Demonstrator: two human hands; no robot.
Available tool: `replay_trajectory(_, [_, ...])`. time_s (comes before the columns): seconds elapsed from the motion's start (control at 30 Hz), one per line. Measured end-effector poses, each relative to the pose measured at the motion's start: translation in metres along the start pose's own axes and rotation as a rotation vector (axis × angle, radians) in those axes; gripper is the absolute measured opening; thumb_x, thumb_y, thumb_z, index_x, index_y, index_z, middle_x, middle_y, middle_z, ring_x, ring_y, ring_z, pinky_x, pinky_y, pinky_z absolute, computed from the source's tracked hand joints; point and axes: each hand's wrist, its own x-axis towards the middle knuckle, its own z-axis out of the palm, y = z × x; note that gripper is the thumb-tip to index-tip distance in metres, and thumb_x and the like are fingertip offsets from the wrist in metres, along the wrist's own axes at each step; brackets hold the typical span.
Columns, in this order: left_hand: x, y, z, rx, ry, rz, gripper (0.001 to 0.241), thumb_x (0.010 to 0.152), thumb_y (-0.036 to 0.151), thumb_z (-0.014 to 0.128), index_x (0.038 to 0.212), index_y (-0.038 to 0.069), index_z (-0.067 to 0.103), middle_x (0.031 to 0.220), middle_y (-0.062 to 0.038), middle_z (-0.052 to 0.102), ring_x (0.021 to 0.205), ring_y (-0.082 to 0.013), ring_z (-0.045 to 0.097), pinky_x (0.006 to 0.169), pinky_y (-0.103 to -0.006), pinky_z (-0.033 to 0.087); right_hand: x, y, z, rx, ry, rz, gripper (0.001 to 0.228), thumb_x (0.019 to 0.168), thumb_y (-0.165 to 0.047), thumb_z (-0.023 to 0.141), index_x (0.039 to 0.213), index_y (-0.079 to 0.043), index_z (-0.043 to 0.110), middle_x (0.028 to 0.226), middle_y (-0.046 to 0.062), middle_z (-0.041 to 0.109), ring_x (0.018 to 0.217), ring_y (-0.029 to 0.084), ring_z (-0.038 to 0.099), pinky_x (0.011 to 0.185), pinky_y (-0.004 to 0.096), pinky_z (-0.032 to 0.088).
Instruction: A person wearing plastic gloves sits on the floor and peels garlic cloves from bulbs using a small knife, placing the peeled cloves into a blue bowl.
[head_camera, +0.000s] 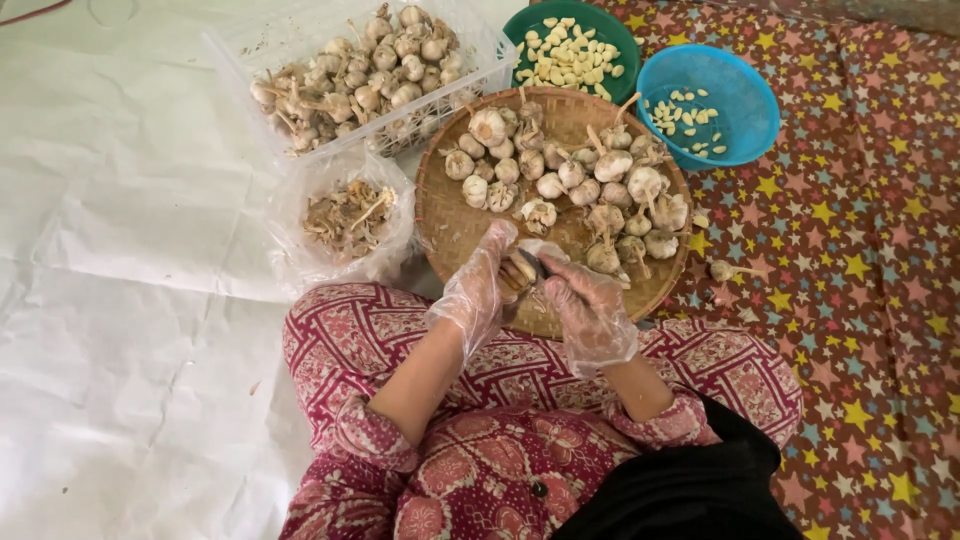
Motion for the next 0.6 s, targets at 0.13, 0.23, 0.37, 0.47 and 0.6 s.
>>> replay_trajectory(0.13, [0.063, -0.007, -0.044, -0.675, -0.69, -0.977, 0.037, 0.091, 0.037, 0.074, 0.083, 0.009, 0.051, 0.059, 0.015, 0.036, 0.041, 0.0059, 0.039, 0.035, -0.0062, 0.037, 0.012, -0.003, -0.008, 0.284, 0.065, 0.272, 0.039, 0.104, -0.018, 0.055, 0.133, 0.008, 0.061, 0.073, 0.011, 0.065, 0.052, 0.009, 0.055, 0.048, 0.02, 0.051])
replay_trajectory(0.23, [0.027, -0.017, -0.025, -0.314, -0.11, -0.232, 0.029, 0.096, 0.027, 0.072, 0.076, 0.009, 0.061, 0.058, 0.004, 0.046, 0.042, 0.0007, 0.029, 0.033, -0.0129, 0.015, 0.013, -0.012, -0.013, 0.328, 0.159, 0.164, 0.026, 0.106, -0.013, 0.053, 0.122, 0.003, 0.065, 0.059, 0.004, 0.049, 0.043, 0.008, 0.043, 0.038, 0.022, 0.035])
replay_trajectory(0.37, [-0.006, 0.008, -0.004, 0.449, -0.195, 0.121, 0.029, 0.088, 0.028, 0.062, 0.09, 0.0, 0.07, 0.068, -0.02, 0.06, 0.05, -0.028, 0.063, 0.033, -0.0373, 0.051, 0.016, -0.025, -0.013, 0.417, 0.156, 0.202, 0.028, 0.106, -0.011, 0.052, 0.127, 0.006, 0.061, 0.056, 0.008, 0.048, 0.039, 0.013, 0.043, 0.036, 0.023, 0.035])
replay_trajectory(0.47, [0.002, -0.002, -0.004, 0.422, -0.089, 0.127, 0.027, 0.084, 0.021, 0.073, 0.105, 0.004, 0.072, 0.082, -0.02, 0.069, 0.061, -0.0284, 0.072, 0.035, -0.0338, 0.056, 0.016, -0.017, -0.012, 0.414, 0.199, 0.221, 0.025, 0.105, -0.011, 0.056, 0.124, 0.004, 0.063, 0.058, 0.008, 0.05, 0.04, 0.011, 0.044, 0.037, 0.021, 0.033])
replay_trajectory(0.6, [0.012, -0.022, -0.01, 0.261, -0.183, 0.311, 0.057, 0.08, 0.004, 0.082, 0.132, 0.009, 0.059, 0.108, -0.02, 0.067, 0.06, -0.0278, 0.068, 0.03, -0.0292, 0.05, 0.012, -0.046, 0.0, 0.4, 0.194, 0.318, 0.023, 0.102, -0.013, 0.062, 0.119, 0.0, 0.067, 0.055, 0.005, 0.048, 0.041, 0.009, 0.043, 0.037, 0.018, 0.03])
